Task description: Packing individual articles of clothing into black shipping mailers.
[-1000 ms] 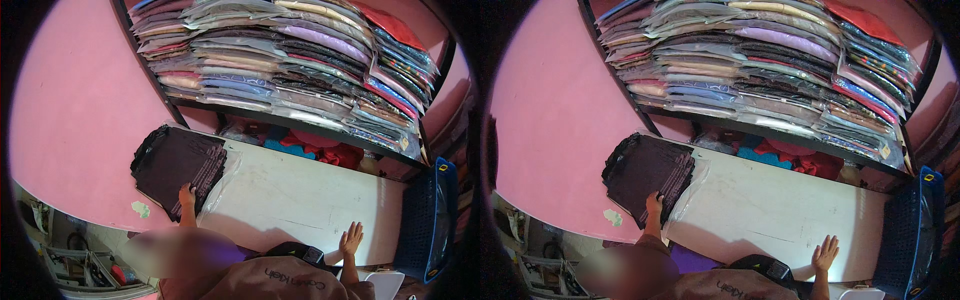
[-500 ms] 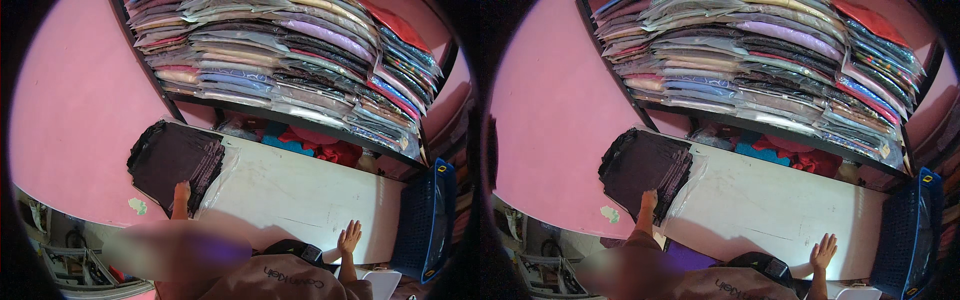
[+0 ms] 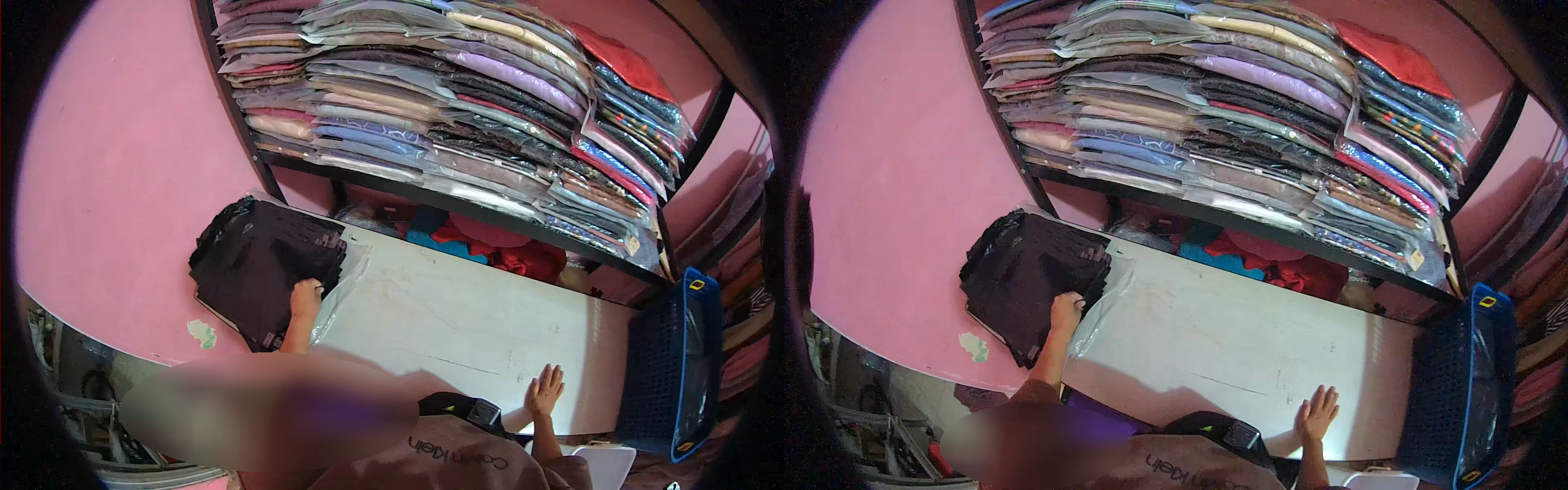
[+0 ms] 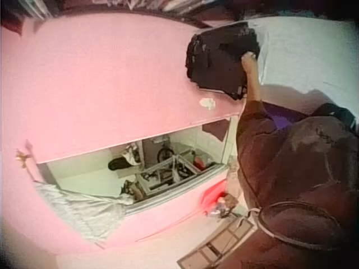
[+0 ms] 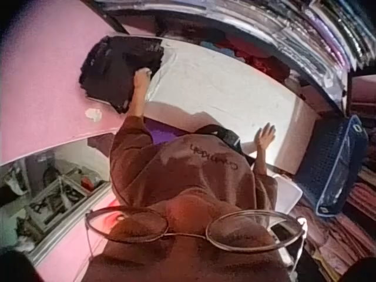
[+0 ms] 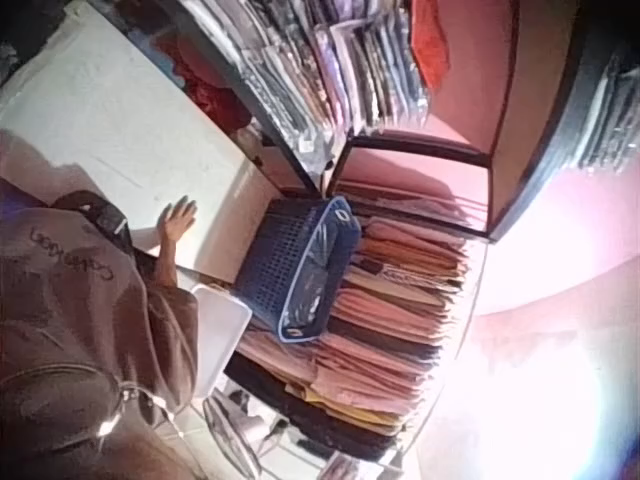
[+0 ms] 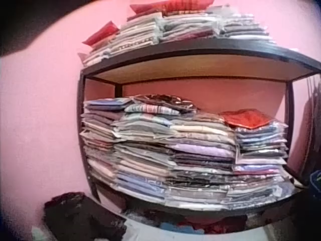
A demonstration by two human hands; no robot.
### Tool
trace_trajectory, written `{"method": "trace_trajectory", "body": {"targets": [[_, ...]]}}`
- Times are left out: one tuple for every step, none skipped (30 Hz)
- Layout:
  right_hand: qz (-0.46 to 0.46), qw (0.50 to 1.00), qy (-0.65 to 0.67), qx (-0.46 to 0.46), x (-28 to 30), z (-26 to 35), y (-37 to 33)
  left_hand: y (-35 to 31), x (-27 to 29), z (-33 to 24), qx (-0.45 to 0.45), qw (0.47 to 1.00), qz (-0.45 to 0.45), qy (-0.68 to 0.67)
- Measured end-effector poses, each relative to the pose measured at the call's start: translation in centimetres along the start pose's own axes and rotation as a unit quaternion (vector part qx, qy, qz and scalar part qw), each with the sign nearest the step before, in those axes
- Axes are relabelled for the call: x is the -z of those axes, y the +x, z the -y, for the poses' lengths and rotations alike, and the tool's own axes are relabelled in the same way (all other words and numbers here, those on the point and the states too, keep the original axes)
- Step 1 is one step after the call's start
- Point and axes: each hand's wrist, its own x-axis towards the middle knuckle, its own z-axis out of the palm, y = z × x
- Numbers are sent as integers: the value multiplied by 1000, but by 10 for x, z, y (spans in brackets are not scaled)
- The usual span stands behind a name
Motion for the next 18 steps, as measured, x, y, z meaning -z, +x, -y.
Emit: {"method": "trace_trajectory", "body": {"targets": [[-2, 1000, 17, -12, -6, 1, 3, -3, -11, -4, -8, 999, 16, -29], [-4, 999, 32, -29, -11, 0, 5, -7, -22, -16, -9, 999, 17, -39], [-92, 993, 69, 32, -21, -4, 7, -12, -33, -33, -30, 996, 46, -69], [-176, 977, 94, 75, -35, -12, 12, -15, -47, -56, -59, 990, 79, -102], [-186, 970, 130, 92, -32, 7, 19, -23, -58, -70, -44, 984, 118, -125], [-131, 973, 166, 93, -16, 35, 26, -34, -69, -80, -26, 977, 155, -147], [-115, 957, 221, 148, -8, 50, 28, -43, -82, -96, -39, 973, 166, -158], [-79, 961, 240, 109, -8, 63, 32, -51, -94, -120, -84, 971, 185, -128], [15, 915, 400, 46, -9, 74, 36, -59, -100, -146, -71, 962, 217, -152], [92, 882, 461, 28, 13, 111, 38, -69, -114, -152, -104, 958, 220, -149], [125, 883, 448, 60, 26, 127, 38, -81, -116, -176, -82, 950, 251, -167], [220, 828, 515, 7, 12, 126, 43, -91, -127, -197, -73, 933, 294, -195], [302, 750, 587, -43, 19, 143, 42, -102, -141, -204, -93, 925, 297, -217], [376, 692, 611, -78, 20, 147, 46, -113, -138, -225, -121, 912, 328, -214], [410, 636, 643, -122, 28, 161, 46, -122, -142, -235, -105, 884, 380, -251], [396, 619, 650, -195, 21, 165, 48, -130, -147, -244, -93, 851, 432, -285], [391, 617, 652, -203, 18, 171, 51, -135, -152, -246, -95, 848, 436, -286], [386, 616, 653, -211, 17, 174, 50, -141, -157, -246, -81, 805, 490, -324]]}}
